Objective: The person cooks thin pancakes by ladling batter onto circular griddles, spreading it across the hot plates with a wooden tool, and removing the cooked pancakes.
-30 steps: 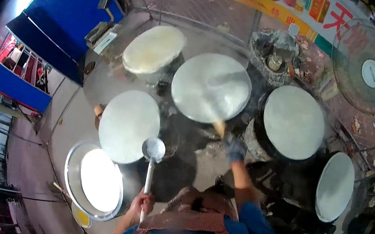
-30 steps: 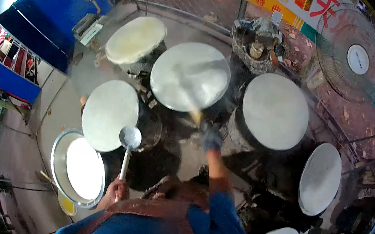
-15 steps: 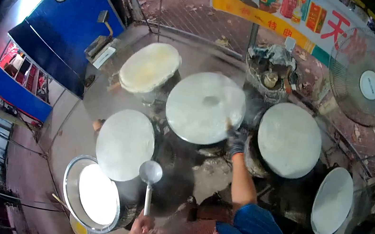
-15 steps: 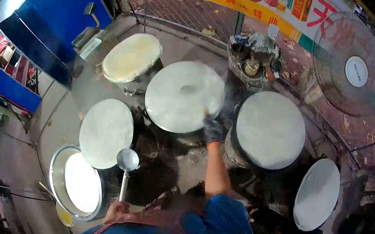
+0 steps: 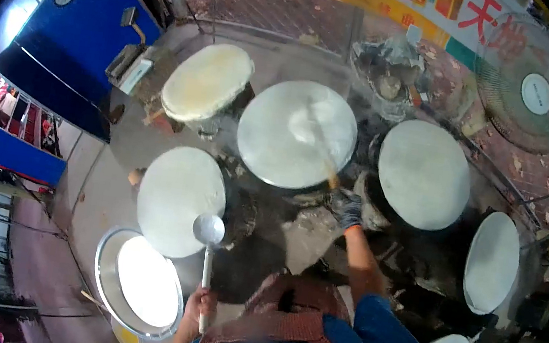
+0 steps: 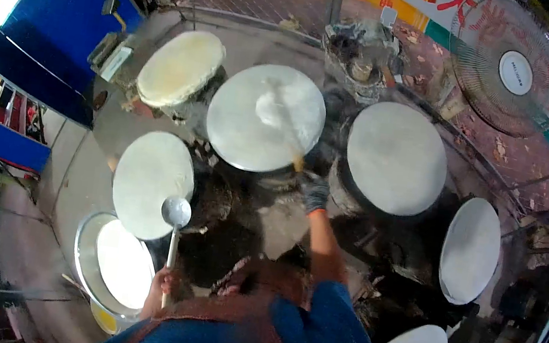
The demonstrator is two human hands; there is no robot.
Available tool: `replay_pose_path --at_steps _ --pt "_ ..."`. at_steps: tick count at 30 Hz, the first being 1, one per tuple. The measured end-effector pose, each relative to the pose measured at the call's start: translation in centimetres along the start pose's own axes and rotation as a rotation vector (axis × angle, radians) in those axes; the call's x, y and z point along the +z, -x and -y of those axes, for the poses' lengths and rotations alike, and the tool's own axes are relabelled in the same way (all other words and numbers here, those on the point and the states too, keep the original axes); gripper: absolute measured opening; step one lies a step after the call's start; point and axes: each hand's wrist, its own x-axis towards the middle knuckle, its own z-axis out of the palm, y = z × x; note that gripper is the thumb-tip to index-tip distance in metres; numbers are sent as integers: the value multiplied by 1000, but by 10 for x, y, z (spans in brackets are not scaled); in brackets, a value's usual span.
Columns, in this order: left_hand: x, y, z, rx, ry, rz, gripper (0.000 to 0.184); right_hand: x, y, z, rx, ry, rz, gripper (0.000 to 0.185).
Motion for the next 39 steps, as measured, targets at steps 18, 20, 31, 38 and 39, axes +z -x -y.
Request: replay_pose_path --at_steps 18,20,31,38,39 --pt "173 -171 -82 72 -383 113 31 -2 52 241 -47 1485 221 41" --pt "204 -184 -69 103 -419 96 32 -15 59 246 45 1414 81 46" --pt "212 -181 -30 -18 -348 176 24 53 165 188 -398 1383 -109 29" --pt "157 -97 -20 -135 -217 144 22 50 192 194 -922 1577 -265 23" --pt "163 -92 -22 -199 -132 169 23 54 192 196 -884 1481 -332 23"
